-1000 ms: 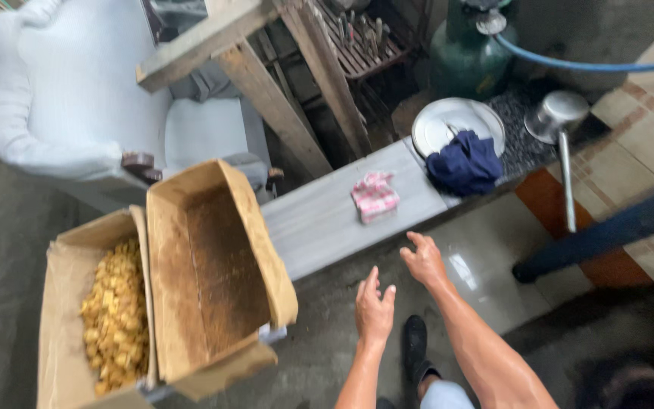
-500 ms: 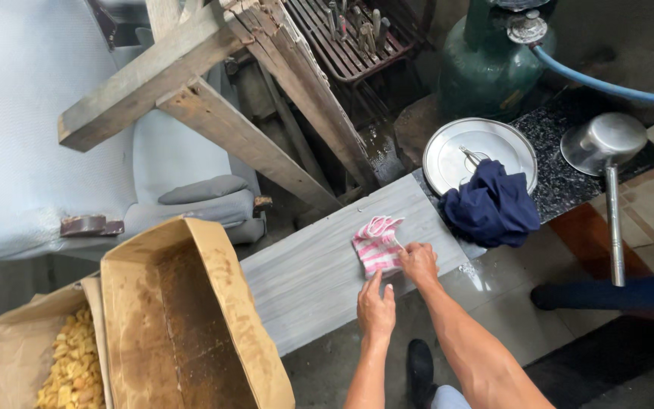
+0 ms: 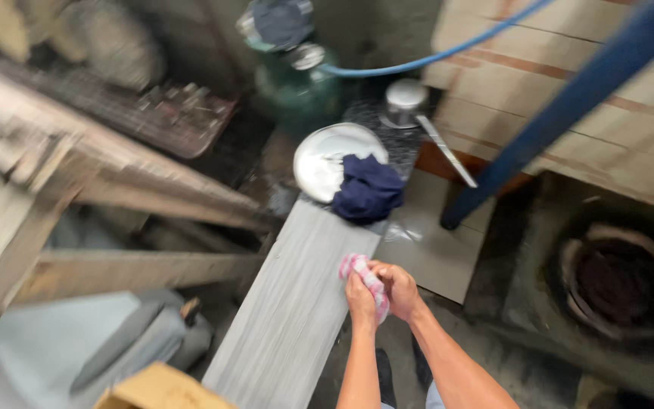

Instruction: The person uses a large strainer to transfer small pieces of fried food from a cardboard box into a wok of hot oil. They then use both hands to lift a large metal pot filled with fried food and pour its contents into a wooden crate.

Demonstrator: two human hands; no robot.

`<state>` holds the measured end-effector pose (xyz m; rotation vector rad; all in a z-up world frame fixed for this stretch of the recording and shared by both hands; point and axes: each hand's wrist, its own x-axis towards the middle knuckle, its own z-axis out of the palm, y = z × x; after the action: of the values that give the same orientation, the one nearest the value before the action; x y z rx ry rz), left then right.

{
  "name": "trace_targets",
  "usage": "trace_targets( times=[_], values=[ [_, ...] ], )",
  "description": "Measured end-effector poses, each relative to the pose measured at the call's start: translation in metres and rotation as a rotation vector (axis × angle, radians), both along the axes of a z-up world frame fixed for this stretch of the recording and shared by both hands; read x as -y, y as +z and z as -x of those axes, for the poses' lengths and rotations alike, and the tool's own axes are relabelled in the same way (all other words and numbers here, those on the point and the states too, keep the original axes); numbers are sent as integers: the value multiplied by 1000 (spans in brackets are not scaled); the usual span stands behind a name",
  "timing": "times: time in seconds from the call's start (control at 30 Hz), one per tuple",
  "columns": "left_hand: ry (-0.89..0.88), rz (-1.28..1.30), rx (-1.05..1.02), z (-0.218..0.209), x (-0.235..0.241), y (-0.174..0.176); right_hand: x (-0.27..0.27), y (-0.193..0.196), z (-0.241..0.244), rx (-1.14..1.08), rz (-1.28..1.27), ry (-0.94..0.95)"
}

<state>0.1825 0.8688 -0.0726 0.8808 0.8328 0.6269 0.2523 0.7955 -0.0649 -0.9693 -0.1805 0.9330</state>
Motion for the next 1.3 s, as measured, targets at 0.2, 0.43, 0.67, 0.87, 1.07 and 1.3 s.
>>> trace_targets(
  times=[0.2, 0.43, 0.67, 0.87, 1.07, 1.3],
  values=[
    [-358, -126, -154, -36, 82, 27, 65, -24, 1, 193, 93, -548],
    [-932, -268, -45, -62, 217, 32, 198, -63, -14, -84, 45, -1085],
    [-1492, -699, -62, -76, 339, 41, 328, -67, 9, -350, -287, -1019],
    [-1657, -778, -187, -62, 448, 40, 433, -38, 50, -443, -328, -1106],
    [-1800, -929, 130, -17, 547, 15, 538, -96, 73, 2, -591, -1295],
    [-1971, -894, 197, -17, 646, 45, 622, -27, 94, -327, -556, -1479]
  ],
)
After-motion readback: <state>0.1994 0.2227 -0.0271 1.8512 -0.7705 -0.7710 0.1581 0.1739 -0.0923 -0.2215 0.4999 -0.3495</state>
